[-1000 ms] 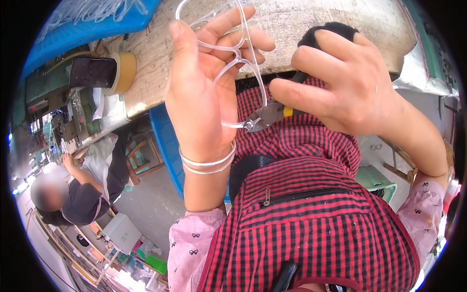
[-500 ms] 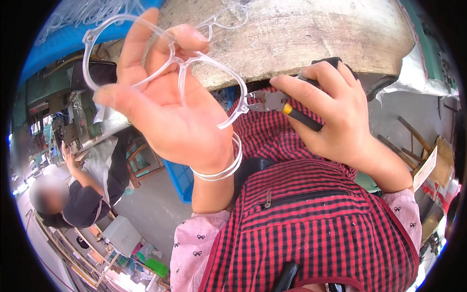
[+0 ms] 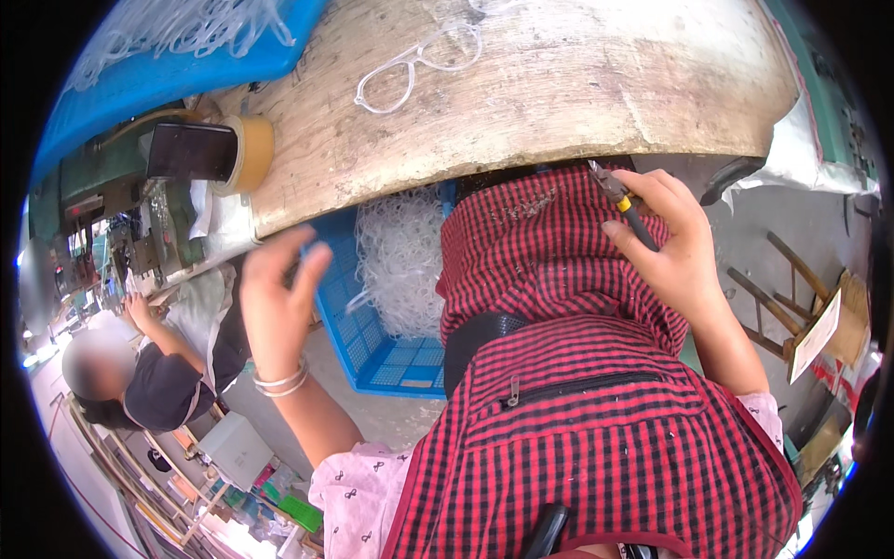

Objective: The person repeatedly picks up clear plastic cord loops from a blue basket and trims them with pliers. The person holds each loop, snips a section, and places the trimmed piece back into the basket. This cycle continues throughout the clip.

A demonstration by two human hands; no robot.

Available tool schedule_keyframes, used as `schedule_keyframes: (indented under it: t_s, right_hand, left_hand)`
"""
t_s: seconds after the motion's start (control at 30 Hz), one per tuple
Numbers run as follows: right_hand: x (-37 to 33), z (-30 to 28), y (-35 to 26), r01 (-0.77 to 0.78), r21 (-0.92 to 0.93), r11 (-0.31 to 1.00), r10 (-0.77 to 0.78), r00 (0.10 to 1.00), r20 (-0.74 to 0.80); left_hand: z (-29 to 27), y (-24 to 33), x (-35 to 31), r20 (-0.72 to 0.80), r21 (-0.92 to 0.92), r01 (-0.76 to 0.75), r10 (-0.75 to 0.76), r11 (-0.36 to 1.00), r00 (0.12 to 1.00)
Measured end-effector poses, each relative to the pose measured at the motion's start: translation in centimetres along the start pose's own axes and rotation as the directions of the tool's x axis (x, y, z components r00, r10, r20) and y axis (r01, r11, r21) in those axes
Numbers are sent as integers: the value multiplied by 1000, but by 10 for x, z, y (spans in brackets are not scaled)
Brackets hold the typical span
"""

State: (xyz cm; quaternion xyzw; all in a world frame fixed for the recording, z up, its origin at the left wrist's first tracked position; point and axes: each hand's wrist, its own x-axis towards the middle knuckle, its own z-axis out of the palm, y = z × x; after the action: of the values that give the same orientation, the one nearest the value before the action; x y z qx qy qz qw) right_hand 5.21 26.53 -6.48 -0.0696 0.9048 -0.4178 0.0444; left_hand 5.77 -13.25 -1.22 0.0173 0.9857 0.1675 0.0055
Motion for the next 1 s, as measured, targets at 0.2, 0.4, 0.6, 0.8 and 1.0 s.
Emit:
schedule_keyframes:
  t_s: [0.2,0.4,0.6,0.8,1.0]
  right_hand:
    - [10,22,-23,228,54,972,-231,970,71]
    - [-1,25,-18,191,12,981,-192,980,51]
    - [-7,24,4,57,75,996,-63,995,72]
    - [10,16,-1,195,22,980,-195,981,-20]
    - [31,17,-28,489,-200,849,-497,868,10]
  left_hand:
    - [63,78,99,-453,-214,-41,-62,976,889]
    - [121,96,199,-383,137,125,-64,983,922]
    - [114,86,203,-138,-83,-57,45,995,989]
    - [56,82,118,-44,-999,-48,143,23,989]
    - [72,100,65,135,-782,254,244,-570,960]
